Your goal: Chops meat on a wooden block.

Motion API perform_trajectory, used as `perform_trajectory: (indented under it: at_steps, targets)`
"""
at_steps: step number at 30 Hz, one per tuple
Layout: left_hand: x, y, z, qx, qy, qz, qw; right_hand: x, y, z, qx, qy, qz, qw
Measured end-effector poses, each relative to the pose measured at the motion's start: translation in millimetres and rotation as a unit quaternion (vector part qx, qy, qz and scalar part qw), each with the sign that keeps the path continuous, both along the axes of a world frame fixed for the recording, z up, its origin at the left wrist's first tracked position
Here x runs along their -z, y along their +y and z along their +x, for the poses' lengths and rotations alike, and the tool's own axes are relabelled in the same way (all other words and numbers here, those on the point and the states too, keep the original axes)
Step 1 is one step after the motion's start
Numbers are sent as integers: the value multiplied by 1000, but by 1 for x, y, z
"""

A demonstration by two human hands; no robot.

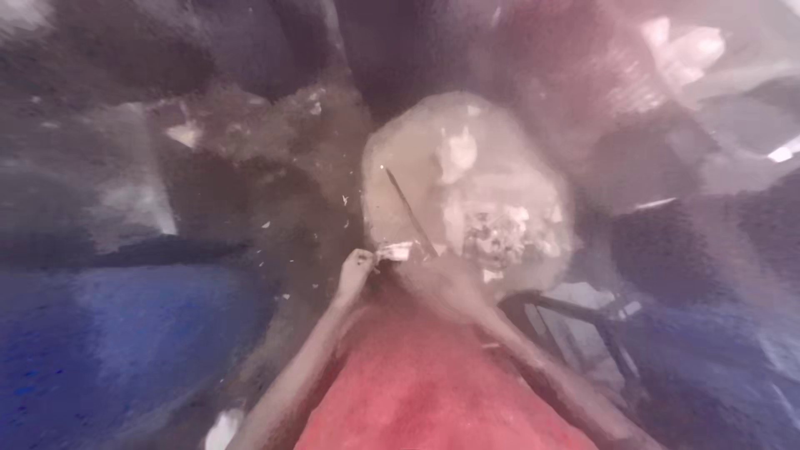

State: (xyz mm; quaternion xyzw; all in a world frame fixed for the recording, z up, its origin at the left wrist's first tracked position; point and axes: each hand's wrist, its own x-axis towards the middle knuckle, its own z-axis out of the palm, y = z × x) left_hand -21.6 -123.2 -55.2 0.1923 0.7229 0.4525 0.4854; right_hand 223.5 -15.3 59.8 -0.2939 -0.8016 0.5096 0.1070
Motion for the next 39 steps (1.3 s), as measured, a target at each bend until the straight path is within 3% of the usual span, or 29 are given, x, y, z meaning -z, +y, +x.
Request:
perform_trajectory:
  at_steps: [2,4,8,10,12,15,18,20,23,26,28,30,33,35,36,38,39]
  targets:
    - [7,-11,9,22,-67,-17,997,-12,-9,-15,22,117,62,991]
    - [9,-16,20,36,-91,-38,995,13,-26,-19,37,143,59,987]
    - [16,-20,32,51,-74,-43,995,88,-27,-3,-31,-39,-102,994]
    - [17,-26,27,43,-67,-40,996,79,-26,-8,-16,-59,-123,991]
    - [23,-33,21,45,-46,-26,998,44,-25,-12,3,-48,-109,993]
    - [30,-44,14,23,-47,-6,999,15,-29,-18,-1,92,-49,995]
    - [31,-43,11,-3,-70,23,997,45,-41,-18,-34,118,-52,991]
    - [27,-39,5,28,-48,13,998,74,-37,-10,-82,15,-131,988]
    - [-1,-40,-26,153,14,-49,987,81,-29,-5,-28,-75,-280,957]
    - [-47,-23,-66,305,93,-105,942,79,-23,19,4,-75,-220,973]
    - [-80,1,-69,303,94,-52,947,86,-23,34,2,-74,-181,981]
    - [-113,43,-43,261,34,70,962,91,-27,38,-10,-75,-147,986]
    - [-129,111,11,358,53,99,927,88,-32,38,-43,-125,-140,981]
    - [-107,145,43,426,116,108,891,68,-29,43,-77,-103,-96,987]
    - [-96,159,56,459,145,93,872,28,-25,38,-74,-124,-76,987]
    - [-78,181,79,505,213,75,833,-89,-17,-6,35,-335,-176,925]
    - [-66,191,86,518,261,76,811,-103,-15,-8,40,-342,-184,921]
